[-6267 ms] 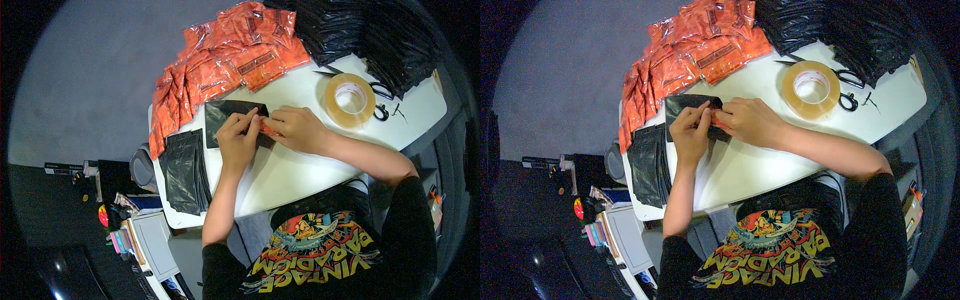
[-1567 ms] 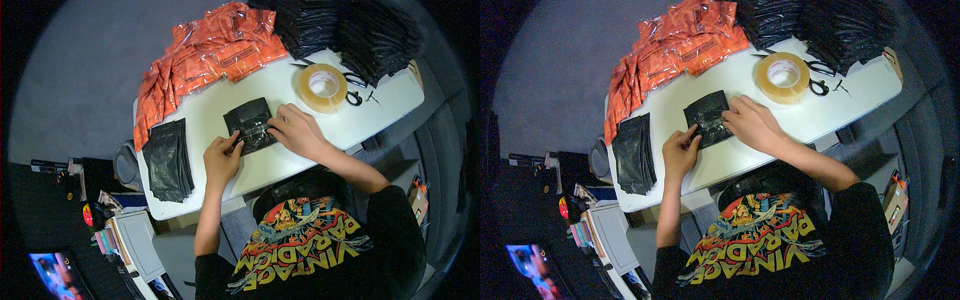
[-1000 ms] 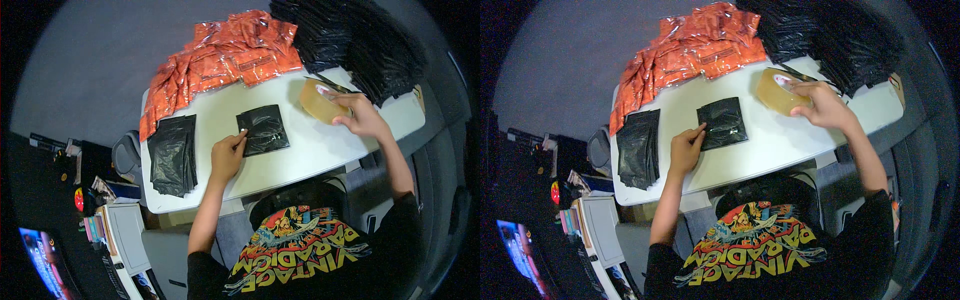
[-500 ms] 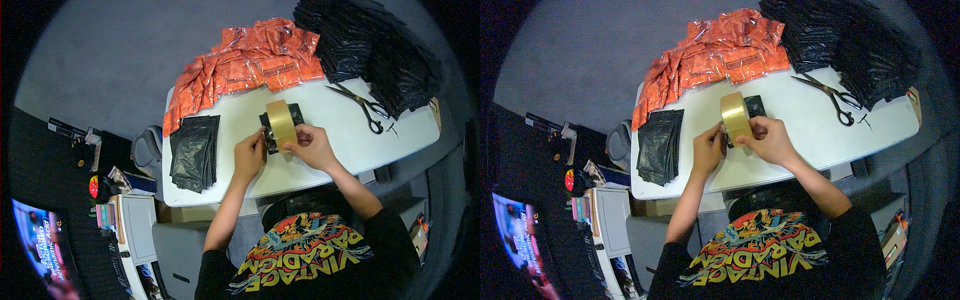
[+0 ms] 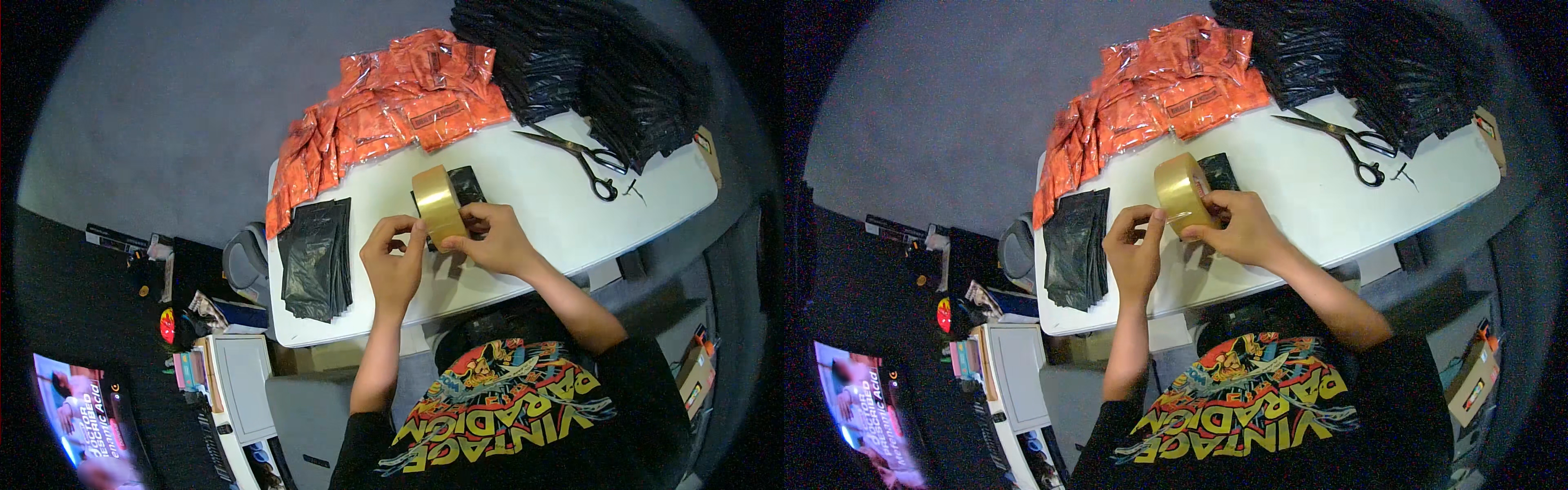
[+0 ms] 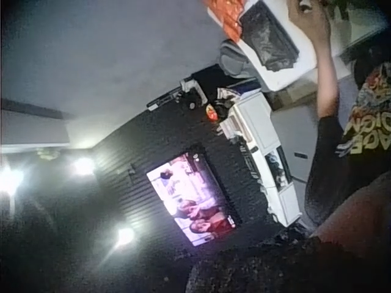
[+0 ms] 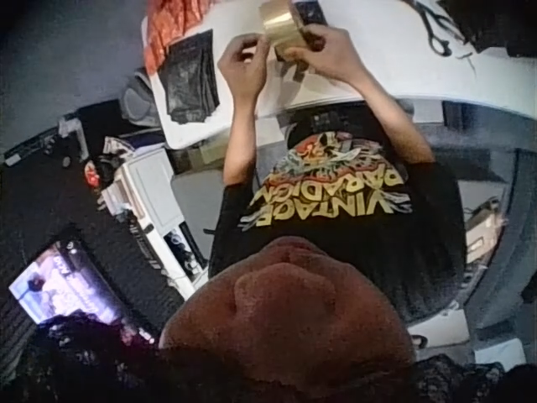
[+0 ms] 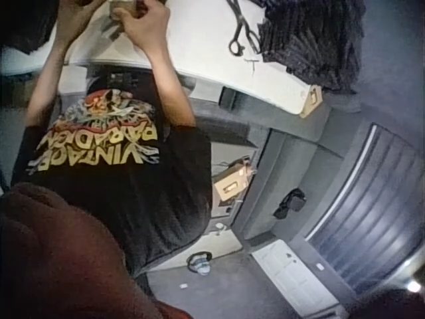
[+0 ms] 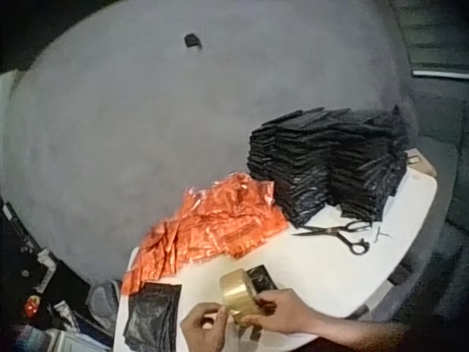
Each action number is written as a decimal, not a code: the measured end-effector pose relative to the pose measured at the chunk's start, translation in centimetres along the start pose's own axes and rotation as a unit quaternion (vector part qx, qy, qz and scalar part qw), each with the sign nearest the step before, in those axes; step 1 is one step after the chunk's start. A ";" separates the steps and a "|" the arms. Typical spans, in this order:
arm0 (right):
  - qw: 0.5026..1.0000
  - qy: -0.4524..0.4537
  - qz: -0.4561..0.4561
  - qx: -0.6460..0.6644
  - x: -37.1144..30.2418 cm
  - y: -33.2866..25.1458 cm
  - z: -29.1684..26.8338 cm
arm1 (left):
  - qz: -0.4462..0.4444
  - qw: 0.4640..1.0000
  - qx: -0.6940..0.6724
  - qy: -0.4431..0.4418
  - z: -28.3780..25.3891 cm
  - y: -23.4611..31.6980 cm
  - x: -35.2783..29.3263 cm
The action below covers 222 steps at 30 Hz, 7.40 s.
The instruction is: The recorder is putting items into small black plastic bags and sealing them with tape.
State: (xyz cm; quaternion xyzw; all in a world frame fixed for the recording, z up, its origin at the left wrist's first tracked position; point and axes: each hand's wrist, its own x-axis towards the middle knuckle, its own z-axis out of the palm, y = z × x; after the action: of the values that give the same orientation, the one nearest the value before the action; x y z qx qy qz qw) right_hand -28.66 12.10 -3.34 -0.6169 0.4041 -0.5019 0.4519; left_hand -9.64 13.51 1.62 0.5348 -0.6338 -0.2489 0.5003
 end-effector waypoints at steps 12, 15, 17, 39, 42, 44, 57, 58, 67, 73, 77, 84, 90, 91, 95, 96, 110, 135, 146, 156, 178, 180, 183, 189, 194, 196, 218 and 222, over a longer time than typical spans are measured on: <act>0.983 -0.003 -0.050 -0.177 1.0 -4.3 -0.8 | 0.290 0.947 0.135 -0.019 0.0 0.9 0.1; 0.975 0.062 -0.108 -0.182 1.9 -4.1 -1.0 | 0.228 0.972 -0.002 -0.058 0.6 -1.3 2.1; 0.953 0.147 -0.203 -0.171 2.3 -4.2 -1.7 | 0.224 0.972 -0.020 -0.074 1.1 -1.6 2.3; 0.891 0.120 -0.371 -0.234 8.6 -7.8 -4.7 | 0.270 0.950 -0.108 -0.117 3.5 -0.9 8.7; 0.906 0.117 -0.299 -0.276 9.7 -7.4 -5.2 | 0.287 0.940 -0.139 -0.120 4.1 -2.7 10.1; 0.903 0.115 -0.293 -0.294 10.1 -7.0 -5.5 | 0.274 0.945 -0.104 -0.147 3.8 -2.0 11.0; 0.863 0.119 -0.216 -0.440 7.9 -7.1 -7.9 | 0.237 0.953 -0.118 -0.148 2.4 -3.3 12.7; 0.863 0.098 -0.170 -0.465 6.7 -7.1 -9.0 | 0.235 0.954 -0.121 -0.141 2.1 -3.6 12.6; 0.761 -0.030 0.087 -0.642 -2.4 -1.1 -21.6 | 0.345 0.932 -0.040 -0.102 2.2 -4.3 12.5; 0.763 0.000 0.143 -0.630 0.6 -2.1 -21.8 | 0.268 0.950 -0.105 -0.116 2.0 -3.8 11.7; 0.704 -0.084 0.230 -0.667 2.0 -2.7 -22.8 | 0.280 0.947 -0.113 -0.105 2.0 -3.4 11.3; 0.774 -0.146 0.190 -0.586 -0.1 -3.1 -24.8 | 0.299 0.939 -0.116 -0.124 2.0 -2.9 11.5; 0.858 -0.183 0.099 -0.469 1.1 -7.5 -21.5 | 0.272 0.944 -0.134 -0.134 1.5 -3.4 11.8; 0.874 -0.193 0.098 -0.435 1.4 -8.2 -21.4 | 0.271 0.944 -0.132 -0.136 1.5 -3.5 11.9; 0.891 -0.211 0.086 -0.392 3.7 -9.7 -21.3 | 0.268 0.942 -0.140 -0.148 1.4 -3.3 11.9; 0.892 -0.216 0.091 -0.387 4.3 -10.2 -21.1 | 0.269 0.942 -0.139 -0.147 1.5 -3.4 11.9; 0.883 -0.262 0.066 -0.385 9.5 -10.5 -18.0 | 0.253 0.940 -0.162 -0.164 1.2 -2.8 11.7; 0.878 -0.189 -0.116 -0.424 8.5 -10.9 -16.4 | 0.241 0.956 -0.101 -0.131 1.5 -2.9 11.3; 0.891 -0.033 -0.068 -0.449 4.0 -8.4 -19.9 | 0.229 0.949 -0.174 -0.132 1.7 -3.6 11.7; 0.814 0.079 0.059 -0.573 -0.6 -3.2 -23.3 | 0.276 0.930 -0.165 -0.177 0.8 -3.0 11.4; 0.976 -0.009 -0.065 -0.210 2.3 -6.5 -4.0 | 0.393 0.887 -0.116 -0.212 2.4 -1.3 8.2; 0.976 -0.006 -0.064 -0.209 2.3 -6.4 -4.2 | 0.382 0.893 -0.121 -0.205 2.7 -1.6 8.1; 0.976 -0.008 -0.062 -0.211 2.2 -6.6 -4.3 | 0.398 0.892 -0.100 -0.189 2.9 -1.9 8.0; 0.961 -0.026 -0.079 -0.262 2.2 -8.1 -4.6 | 0.431 0.885 -0.038 -0.171 2.4 -1.9 8.3; 0.959 -0.031 -0.088 -0.268 1.9 -7.9 -4.8 | 0.436 0.880 -0.061 -0.181 2.7 -2.3 8.5; 0.962 -0.038 -0.064 -0.263 1.7 -8.0 -5.0 | 0.432 0.881 -0.064 -0.181 2.9 -2.2 8.3; 0.928 -0.015 0.201 0.313 0.2 -2.1 -3.7 | 0.422 0.885 -0.088 -0.176 3.4 -2.3 6.3; 0.935 0.001 0.245 0.255 0.0 -4.3 -3.4 | 0.446 0.876 -0.080 -0.168 5.4 -2.7 4.6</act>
State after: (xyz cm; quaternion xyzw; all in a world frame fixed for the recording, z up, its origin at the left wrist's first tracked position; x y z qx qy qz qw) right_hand -31.84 12.68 1.12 -0.3619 0.4014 -0.4623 0.7029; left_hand -12.98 7.28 -1.04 0.1038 -0.8575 -0.1351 0.4854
